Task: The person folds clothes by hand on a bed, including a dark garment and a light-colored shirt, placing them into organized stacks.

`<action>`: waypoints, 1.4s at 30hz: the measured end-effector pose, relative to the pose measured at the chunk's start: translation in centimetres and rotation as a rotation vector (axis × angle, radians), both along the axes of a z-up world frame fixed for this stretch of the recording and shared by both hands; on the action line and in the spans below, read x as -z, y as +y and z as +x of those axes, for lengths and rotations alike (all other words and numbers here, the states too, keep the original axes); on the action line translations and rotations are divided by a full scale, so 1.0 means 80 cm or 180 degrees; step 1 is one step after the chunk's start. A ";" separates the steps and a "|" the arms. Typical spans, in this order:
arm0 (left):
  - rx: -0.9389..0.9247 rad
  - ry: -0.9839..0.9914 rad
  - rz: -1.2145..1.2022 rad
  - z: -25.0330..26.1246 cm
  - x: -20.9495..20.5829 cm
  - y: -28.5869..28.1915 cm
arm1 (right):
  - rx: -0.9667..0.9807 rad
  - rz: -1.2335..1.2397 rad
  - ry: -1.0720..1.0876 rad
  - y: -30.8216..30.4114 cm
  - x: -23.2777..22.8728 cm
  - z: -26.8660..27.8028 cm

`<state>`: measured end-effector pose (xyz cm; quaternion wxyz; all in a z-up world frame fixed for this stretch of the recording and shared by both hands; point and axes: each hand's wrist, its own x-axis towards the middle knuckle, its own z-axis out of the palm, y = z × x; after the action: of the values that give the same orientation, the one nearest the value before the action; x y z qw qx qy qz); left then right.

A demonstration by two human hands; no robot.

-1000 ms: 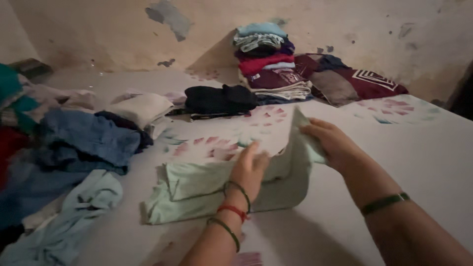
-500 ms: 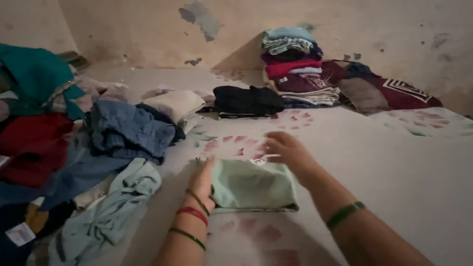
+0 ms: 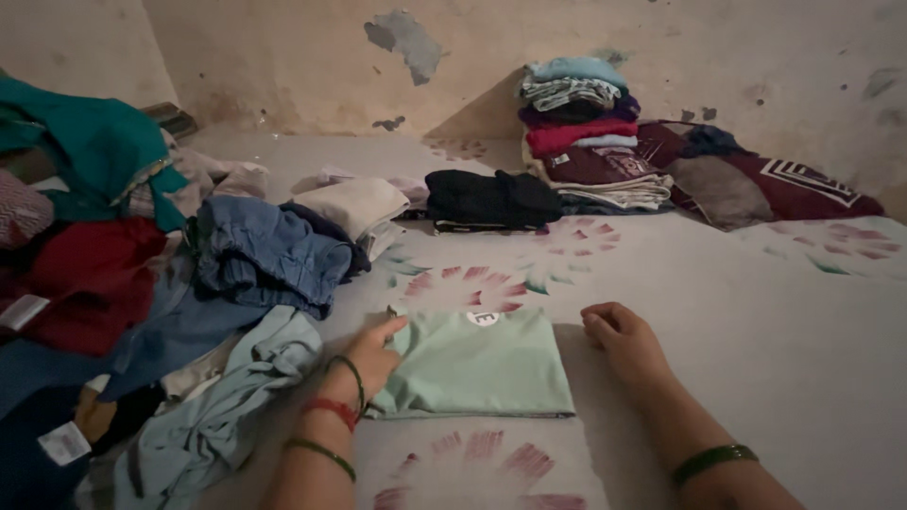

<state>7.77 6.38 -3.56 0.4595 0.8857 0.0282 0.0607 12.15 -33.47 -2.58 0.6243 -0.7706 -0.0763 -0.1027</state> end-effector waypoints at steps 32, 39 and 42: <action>0.0069 0.0159 0.2268 -0.082 -0.066 -0.118 | -0.0053 -0.1885 -0.0112 0.074 -0.025 -0.045; 0.0036 0.0376 0.2232 -0.084 -0.073 -0.121 | -0.0620 -0.0077 0.1657 0.058 -0.064 -0.056; 0.0016 0.0268 0.2215 -0.087 -0.073 -0.120 | -0.0427 -0.0165 0.1968 0.064 -0.066 -0.055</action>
<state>0.83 -3.21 2.29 0.1286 0.9910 0.0226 0.0290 7.72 -28.33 2.71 0.6034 -0.7743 0.0638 0.1799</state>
